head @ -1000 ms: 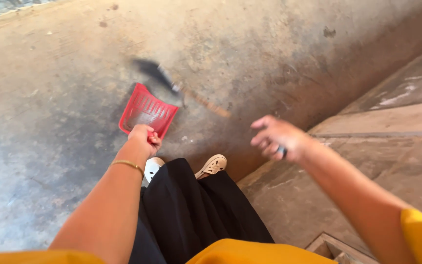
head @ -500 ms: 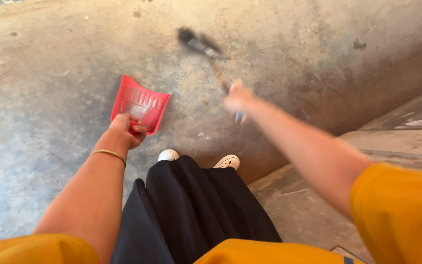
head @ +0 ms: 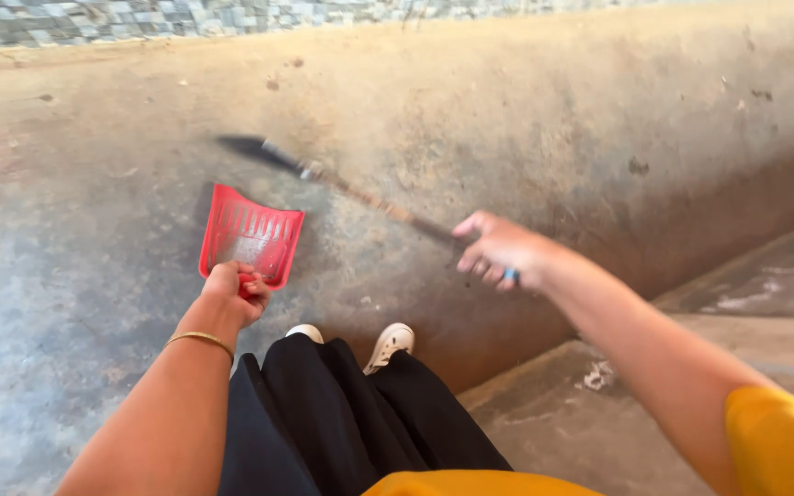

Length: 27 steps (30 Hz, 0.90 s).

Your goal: Sweeping the outdoor concrete floor with a hand broom and dustpan.

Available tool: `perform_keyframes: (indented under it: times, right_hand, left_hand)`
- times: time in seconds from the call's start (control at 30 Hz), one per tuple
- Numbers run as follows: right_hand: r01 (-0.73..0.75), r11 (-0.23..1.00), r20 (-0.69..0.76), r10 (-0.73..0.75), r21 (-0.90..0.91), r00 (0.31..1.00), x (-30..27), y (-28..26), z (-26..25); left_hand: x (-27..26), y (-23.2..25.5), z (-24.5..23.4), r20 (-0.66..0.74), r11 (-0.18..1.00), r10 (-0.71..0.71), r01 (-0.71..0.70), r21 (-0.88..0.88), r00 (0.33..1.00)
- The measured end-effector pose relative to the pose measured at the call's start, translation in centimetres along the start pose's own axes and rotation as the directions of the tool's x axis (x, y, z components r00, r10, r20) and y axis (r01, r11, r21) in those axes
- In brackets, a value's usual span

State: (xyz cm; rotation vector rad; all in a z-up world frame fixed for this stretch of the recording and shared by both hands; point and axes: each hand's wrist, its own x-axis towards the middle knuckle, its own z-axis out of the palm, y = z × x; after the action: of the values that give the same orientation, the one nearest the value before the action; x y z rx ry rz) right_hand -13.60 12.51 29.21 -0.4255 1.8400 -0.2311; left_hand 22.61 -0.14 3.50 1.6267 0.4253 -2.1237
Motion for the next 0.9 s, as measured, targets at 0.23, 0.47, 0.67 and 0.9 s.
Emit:
perform_keyframes:
  times: [0.23, 0.47, 0.67, 0.9]
  right_hand:
    - [0.142, 0.990, -0.096, -0.139, 0.024, 0.986, 10.7, -8.9, -6.3]
    - [-0.053, 0.939, -0.068, 0.081, 0.340, 0.994, 31.7, -17.3, -12.7]
    - [0.012, 0.984, -0.049, -0.004, 0.175, 0.999, 41.1, -21.8, -10.2]
    - [0.300, 0.924, -0.010, -0.311, -0.235, 0.950, 23.1, -15.9, 4.8]
  left_hand:
    - [1.1, 1.6, 1.0, 0.063, 0.994, 0.033, -0.027, -0.102, 0.997]
    - [-3.5, 1.0, 3.5, -0.035, 0.968, 0.086, -0.092, -0.235, 0.996]
    - [-4.7, -0.8, 5.1, -0.120, 0.924, 0.092, -0.130, -0.359, 0.988]
    - [-0.4, -1.4, 3.8, -0.099, 0.874, 0.119, -0.152, -0.462, 0.988]
